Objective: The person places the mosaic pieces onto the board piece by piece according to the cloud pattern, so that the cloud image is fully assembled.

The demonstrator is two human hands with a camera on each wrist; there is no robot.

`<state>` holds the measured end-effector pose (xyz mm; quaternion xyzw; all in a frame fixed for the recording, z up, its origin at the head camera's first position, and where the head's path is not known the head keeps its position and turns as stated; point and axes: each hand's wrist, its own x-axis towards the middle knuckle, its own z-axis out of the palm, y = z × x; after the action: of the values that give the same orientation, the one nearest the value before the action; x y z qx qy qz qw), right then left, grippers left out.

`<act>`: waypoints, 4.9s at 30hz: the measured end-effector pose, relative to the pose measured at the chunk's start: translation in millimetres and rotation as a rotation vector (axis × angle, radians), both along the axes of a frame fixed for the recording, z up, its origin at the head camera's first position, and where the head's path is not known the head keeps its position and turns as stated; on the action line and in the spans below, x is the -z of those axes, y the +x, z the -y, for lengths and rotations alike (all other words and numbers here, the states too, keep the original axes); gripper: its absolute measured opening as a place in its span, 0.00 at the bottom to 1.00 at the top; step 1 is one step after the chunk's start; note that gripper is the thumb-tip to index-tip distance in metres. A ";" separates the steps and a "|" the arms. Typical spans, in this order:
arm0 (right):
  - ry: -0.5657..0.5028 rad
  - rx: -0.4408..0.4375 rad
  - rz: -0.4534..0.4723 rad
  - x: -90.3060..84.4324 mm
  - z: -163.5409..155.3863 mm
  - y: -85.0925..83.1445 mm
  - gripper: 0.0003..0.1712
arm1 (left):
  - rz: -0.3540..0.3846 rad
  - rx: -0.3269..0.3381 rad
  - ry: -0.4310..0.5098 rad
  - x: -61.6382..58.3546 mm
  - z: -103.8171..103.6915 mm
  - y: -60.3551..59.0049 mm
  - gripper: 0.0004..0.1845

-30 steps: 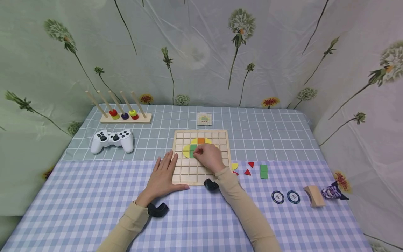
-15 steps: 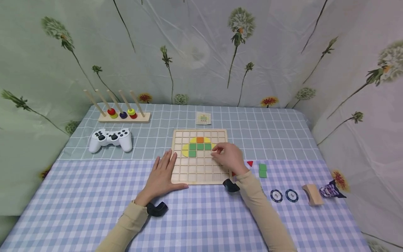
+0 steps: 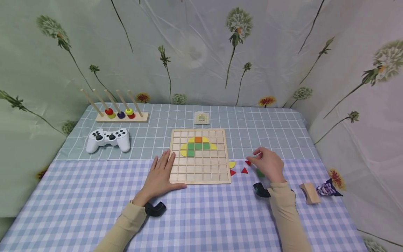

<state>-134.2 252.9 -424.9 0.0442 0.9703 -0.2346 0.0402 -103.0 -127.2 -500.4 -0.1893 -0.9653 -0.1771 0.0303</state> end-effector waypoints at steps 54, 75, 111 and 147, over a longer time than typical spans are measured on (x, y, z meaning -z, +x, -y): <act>-0.367 -0.283 -0.163 22.4 112.8 -26.4 0.06 | 0.011 -0.008 -0.004 -0.1 -0.6 0.5 0.66; -0.241 -0.324 -0.184 32.1 146.7 -40.6 0.05 | 0.009 -0.012 -0.014 1.2 -1.3 -0.4 0.67; -0.072 -0.110 -0.139 8.3 11.4 11.2 0.11 | 0.004 -0.012 -0.014 0.9 -0.2 0.4 0.67; -0.105 -0.128 -0.049 22.4 -21.1 38.4 0.10 | 0.017 -0.009 0.004 -1.5 -0.9 0.9 0.65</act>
<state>-95.8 274.0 -447.3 -0.0260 0.9582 -0.2829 0.0337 -102.1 -126.3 -498.9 -0.1832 -0.9661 -0.1806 0.0231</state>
